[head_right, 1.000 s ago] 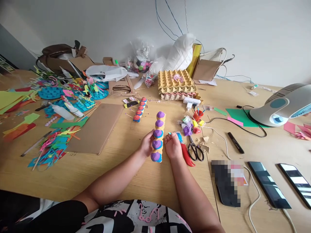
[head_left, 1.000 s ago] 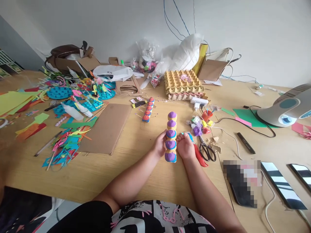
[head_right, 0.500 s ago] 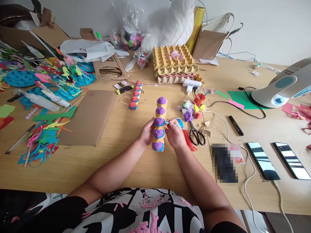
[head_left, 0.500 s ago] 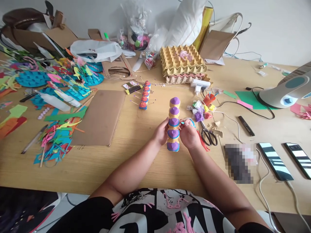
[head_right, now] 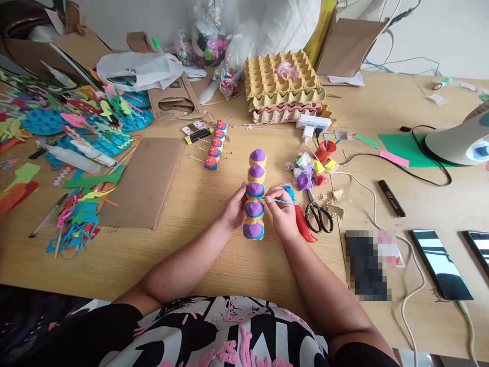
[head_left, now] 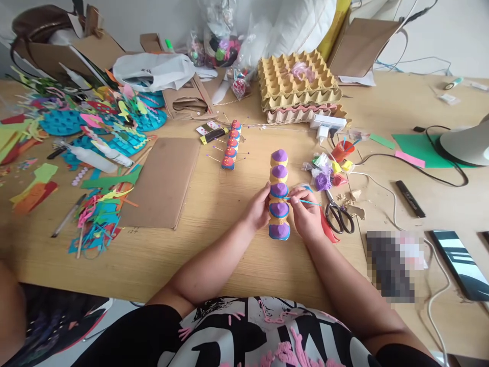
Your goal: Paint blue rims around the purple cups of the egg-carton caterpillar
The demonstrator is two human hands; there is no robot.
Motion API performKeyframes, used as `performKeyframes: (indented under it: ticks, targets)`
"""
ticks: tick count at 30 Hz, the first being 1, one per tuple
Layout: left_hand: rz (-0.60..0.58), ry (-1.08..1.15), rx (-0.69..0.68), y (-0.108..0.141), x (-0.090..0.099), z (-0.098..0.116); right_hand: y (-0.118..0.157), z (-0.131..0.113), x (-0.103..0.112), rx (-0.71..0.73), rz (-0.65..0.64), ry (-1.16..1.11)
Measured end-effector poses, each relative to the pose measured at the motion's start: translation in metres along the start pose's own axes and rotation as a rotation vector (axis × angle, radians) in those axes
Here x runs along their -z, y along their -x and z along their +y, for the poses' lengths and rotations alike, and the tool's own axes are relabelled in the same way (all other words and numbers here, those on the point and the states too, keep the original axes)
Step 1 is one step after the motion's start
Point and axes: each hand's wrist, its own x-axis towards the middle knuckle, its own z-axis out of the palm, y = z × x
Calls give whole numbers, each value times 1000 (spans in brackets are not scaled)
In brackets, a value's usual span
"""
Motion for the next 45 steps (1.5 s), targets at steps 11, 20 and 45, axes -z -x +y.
performKeyframes:
  ticks: [11,20,45]
  targets:
    - [-122,-130,-201,1,3,-2,6,-4,-2,70,-2,156]
    - [-65,-170,-216,3,0,-1,5,-2,-1,42,-11,119]
    - [-12,-145,-217,7,-5,1,5,-12,-3,182,-28,326]
